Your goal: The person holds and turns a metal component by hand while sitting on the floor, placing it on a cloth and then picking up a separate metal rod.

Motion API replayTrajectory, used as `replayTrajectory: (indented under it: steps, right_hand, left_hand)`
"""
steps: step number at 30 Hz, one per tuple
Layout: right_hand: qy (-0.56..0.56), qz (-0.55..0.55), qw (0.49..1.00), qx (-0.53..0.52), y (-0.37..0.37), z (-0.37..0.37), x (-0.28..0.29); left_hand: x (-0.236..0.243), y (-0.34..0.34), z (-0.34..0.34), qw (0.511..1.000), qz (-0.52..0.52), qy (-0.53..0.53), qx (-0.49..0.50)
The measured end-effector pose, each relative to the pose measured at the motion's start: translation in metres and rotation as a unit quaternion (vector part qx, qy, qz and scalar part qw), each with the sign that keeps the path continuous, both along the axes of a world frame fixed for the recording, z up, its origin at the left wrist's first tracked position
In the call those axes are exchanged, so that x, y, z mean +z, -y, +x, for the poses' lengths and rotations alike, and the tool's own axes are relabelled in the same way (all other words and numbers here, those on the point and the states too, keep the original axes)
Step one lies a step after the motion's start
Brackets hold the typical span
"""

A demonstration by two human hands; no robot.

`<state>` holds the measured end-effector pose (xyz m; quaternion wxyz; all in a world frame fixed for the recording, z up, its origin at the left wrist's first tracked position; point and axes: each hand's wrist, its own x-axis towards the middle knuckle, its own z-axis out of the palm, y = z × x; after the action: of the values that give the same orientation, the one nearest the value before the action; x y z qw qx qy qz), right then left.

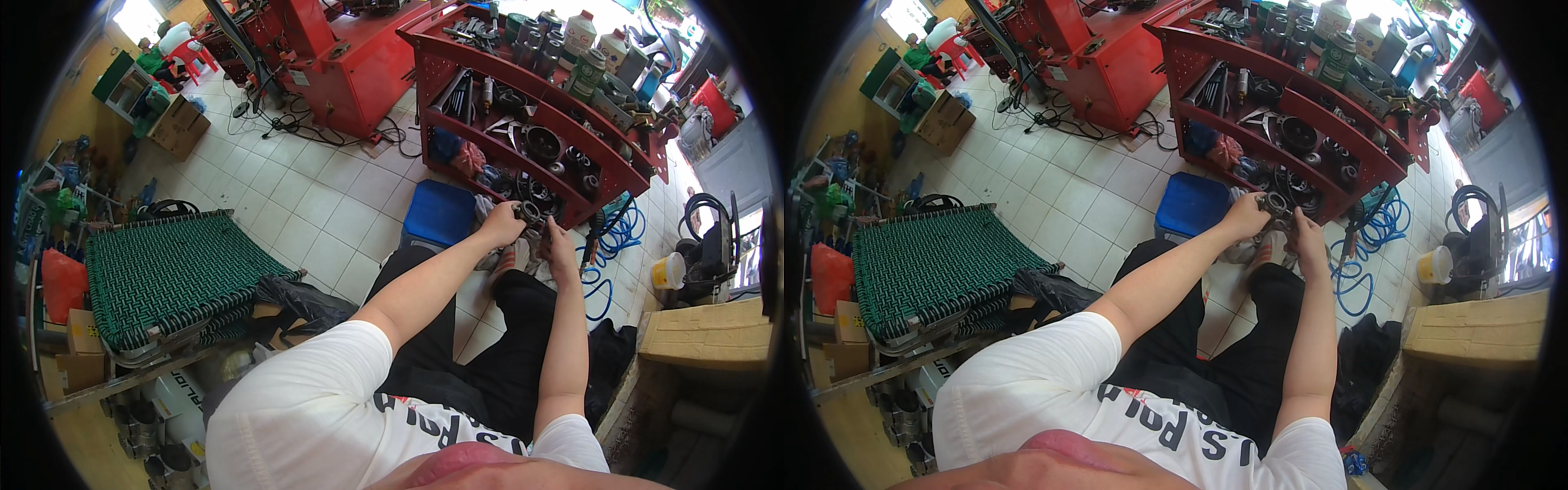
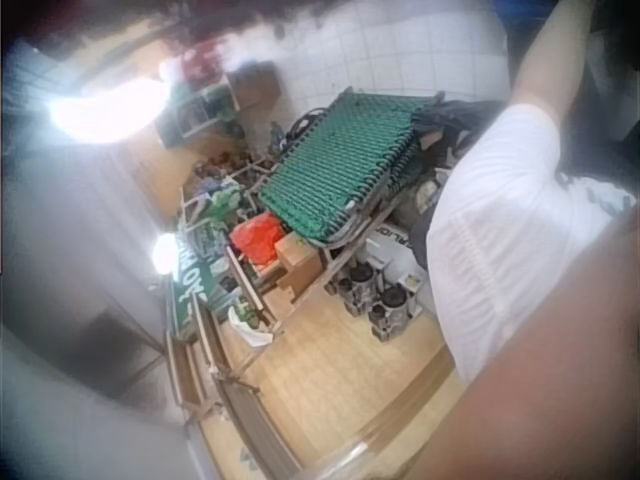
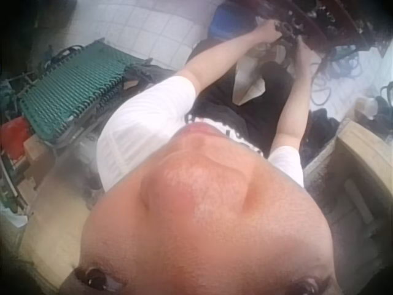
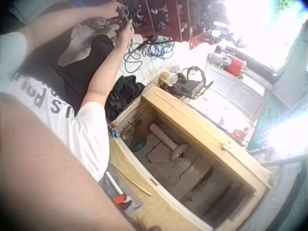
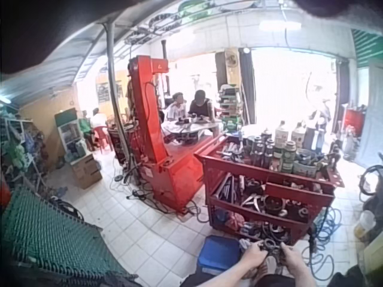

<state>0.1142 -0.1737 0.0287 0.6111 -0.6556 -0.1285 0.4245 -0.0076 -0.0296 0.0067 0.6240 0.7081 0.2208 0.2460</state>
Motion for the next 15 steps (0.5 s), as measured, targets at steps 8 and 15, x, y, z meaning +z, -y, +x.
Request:
replayTrajectory:
  steps: [8, 15]
  right_hand:
    - [-0.015, 0.049, 0.999, 0.012, 0.003, -0.004, 0.006]
    - [-0.006, 0.074, 0.997, 0.020, 0.003, -0.005, 0.007]
  left_hand:
    - [0.000, 0.000, 0.001, 1.000, 0.007, -0.003, 0.007]
    - [0.000, -0.001, 0.000, 1.000, 0.003, -0.013, 0.001]
